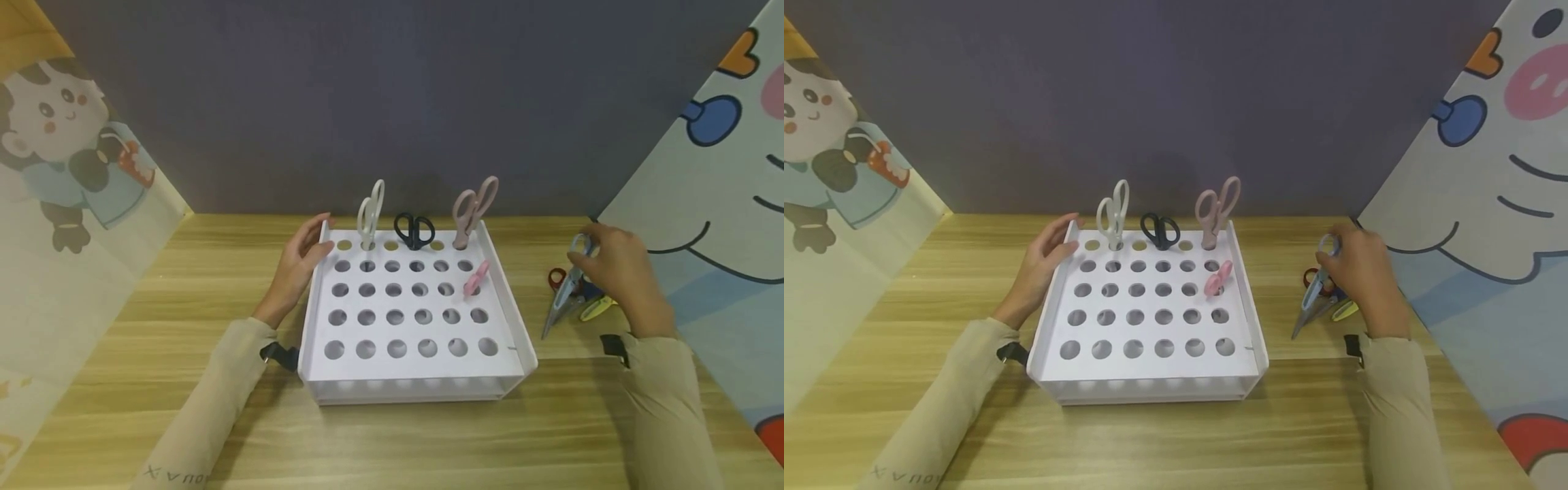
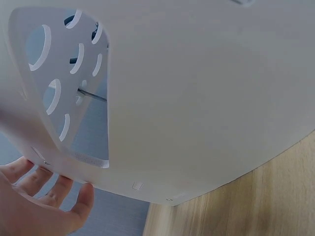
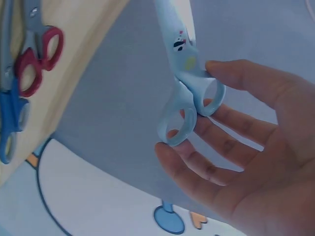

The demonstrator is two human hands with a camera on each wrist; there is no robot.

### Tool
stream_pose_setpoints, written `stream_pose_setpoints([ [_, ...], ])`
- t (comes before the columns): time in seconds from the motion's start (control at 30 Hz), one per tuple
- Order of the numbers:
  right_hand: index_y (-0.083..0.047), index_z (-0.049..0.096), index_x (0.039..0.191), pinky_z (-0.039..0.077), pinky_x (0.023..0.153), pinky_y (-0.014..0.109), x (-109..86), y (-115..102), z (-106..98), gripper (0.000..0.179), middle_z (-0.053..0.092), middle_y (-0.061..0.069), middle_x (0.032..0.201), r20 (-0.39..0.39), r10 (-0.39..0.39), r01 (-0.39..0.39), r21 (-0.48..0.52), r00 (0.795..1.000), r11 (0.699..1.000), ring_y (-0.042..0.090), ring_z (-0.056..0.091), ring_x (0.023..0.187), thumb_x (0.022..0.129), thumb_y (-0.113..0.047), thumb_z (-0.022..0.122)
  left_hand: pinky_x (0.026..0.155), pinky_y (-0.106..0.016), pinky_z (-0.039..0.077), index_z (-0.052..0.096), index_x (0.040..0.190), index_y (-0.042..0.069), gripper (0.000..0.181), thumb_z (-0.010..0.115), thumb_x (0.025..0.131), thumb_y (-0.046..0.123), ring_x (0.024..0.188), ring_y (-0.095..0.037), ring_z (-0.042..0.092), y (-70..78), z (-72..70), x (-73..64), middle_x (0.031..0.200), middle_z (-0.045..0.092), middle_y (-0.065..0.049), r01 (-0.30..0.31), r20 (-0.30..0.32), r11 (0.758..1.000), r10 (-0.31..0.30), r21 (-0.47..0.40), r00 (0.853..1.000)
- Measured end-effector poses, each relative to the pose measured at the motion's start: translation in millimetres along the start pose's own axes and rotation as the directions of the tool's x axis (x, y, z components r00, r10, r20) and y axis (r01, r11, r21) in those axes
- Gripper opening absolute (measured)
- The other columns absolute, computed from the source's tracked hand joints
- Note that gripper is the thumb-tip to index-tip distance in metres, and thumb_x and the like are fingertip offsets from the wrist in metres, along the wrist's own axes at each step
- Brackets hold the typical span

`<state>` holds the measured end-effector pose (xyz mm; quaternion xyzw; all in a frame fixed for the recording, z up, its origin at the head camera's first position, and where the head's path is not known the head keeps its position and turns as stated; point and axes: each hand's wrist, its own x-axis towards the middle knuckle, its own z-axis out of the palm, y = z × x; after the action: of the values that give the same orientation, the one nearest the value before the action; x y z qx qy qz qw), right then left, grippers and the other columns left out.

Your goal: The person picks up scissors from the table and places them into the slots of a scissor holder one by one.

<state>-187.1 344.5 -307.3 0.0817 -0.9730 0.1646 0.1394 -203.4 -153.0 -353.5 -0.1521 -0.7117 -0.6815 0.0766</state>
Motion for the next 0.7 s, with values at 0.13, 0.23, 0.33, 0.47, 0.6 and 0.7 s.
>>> stream_pose_setpoints([
  [0.13, 0.014, 0.058, 0.123, 0.043, 0.084, 0.067, 0.2, -9.9, -4.2, 0.046, 0.06, 0.04, 0.11, -0.06, -0.02, 0.019, -0.003, 0.998, 1.0, 0.057, 0.054, 0.099, 0.087, -0.012, 0.072, 0.118, -0.039, 0.031, 0.041, 0.148, 0.0, 0.052, 0.055, 0.098, 0.008, 0.142, -0.03, 0.039, 0.3, -0.2, 0.0, 0.15, 0.045, -0.022, 0.0, 0.001, 1.0, 0.0, 0.003, 1.0],
  [0.23, 0.015, 0.059, 0.12, 0.042, 0.084, 0.067, -0.3, -18.9, -7.9, 0.044, 0.06, 0.04, 0.108, -0.12, -0.042, 0.04, -0.017, 0.992, 0.999, 0.057, 0.053, 0.097, 0.086, -0.009, 0.072, 0.118, -0.04, 0.033, 0.042, 0.149, 0.002, 0.053, 0.055, 0.098, 0.009, 0.142, -0.029, 0.039, 0.4, 0.1, 0.4, 0.15, 0.045, -0.019, 0.007, 0.005, 1.0, -0.007, 0.01, 1.0],
  [0.33, 0.016, 0.061, 0.116, 0.04, 0.084, 0.067, -0.7, -28.4, -11.9, 0.041, 0.061, 0.04, 0.102, -0.187, -0.075, 0.072, -0.024, 0.98, 0.997, 0.057, 0.053, 0.093, 0.085, -0.008, 0.073, 0.117, -0.04, 0.033, 0.042, 0.149, 0.004, 0.053, 0.055, 0.099, 0.011, 0.142, -0.029, 0.039, 0.9, 0.5, 1.0, 0.151, 0.046, -0.017, 0.007, 0.009, 1.0, -0.007, 0.015, 1.0],
  [0.47, 0.017, 0.061, 0.113, 0.037, 0.089, 0.065, -2.1, -40.8, -16.8, 0.039, 0.06, 0.04, 0.1, -0.242, -0.097, 0.098, -0.008, 0.965, 0.995, 0.057, 0.051, 0.095, 0.084, -0.006, 0.074, 0.117, -0.041, 0.034, 0.043, 0.149, 0.005, 0.052, 0.055, 0.099, 0.012, 0.142, -0.031, 0.039, 2.4, 0.0, 1.9, 0.15, 0.047, -0.016, 0.003, 0.008, 1.0, -0.003, 0.013, 1.0],
  [0.6, 0.017, 0.06, 0.118, 0.035, 0.094, 0.066, -5.1, -53.2, -21.0, 0.044, 0.059, 0.041, 0.107, -0.26, -0.092, 0.1, 0.018, 0.961, 0.995, 0.058, 0.048, 0.104, 0.084, -0.006, 0.075, 0.117, -0.041, 0.033, 0.042, 0.149, 0.005, 0.052, 0.055, 0.099, 0.011, 0.142, -0.03, 0.039, 2.1, -1.0, 1.0, 0.151, 0.045, -0.018, 0.007, 0.008, 1.0, -0.007, 0.011, 1.0],
  [0.7, 0.016, 0.058, 0.123, 0.034, 0.095, 0.066, -8.7, -62.5, -24.2, 0.048, 0.057, 0.04, 0.113, -0.275, -0.1, 0.114, 0.038, 0.956, 0.993, 0.056, 0.046, 0.108, 0.085, -0.006, 0.076, 0.117, -0.041, 0.034, 0.042, 0.149, 0.004, 0.052, 0.055, 0.099, 0.011, 0.142, -0.027, 0.04, 1.5, -1.5, -0.3, 0.151, 0.045, -0.018, 0.012, 0.013, 1.0, -0.012, 0.012, 1.0],
])
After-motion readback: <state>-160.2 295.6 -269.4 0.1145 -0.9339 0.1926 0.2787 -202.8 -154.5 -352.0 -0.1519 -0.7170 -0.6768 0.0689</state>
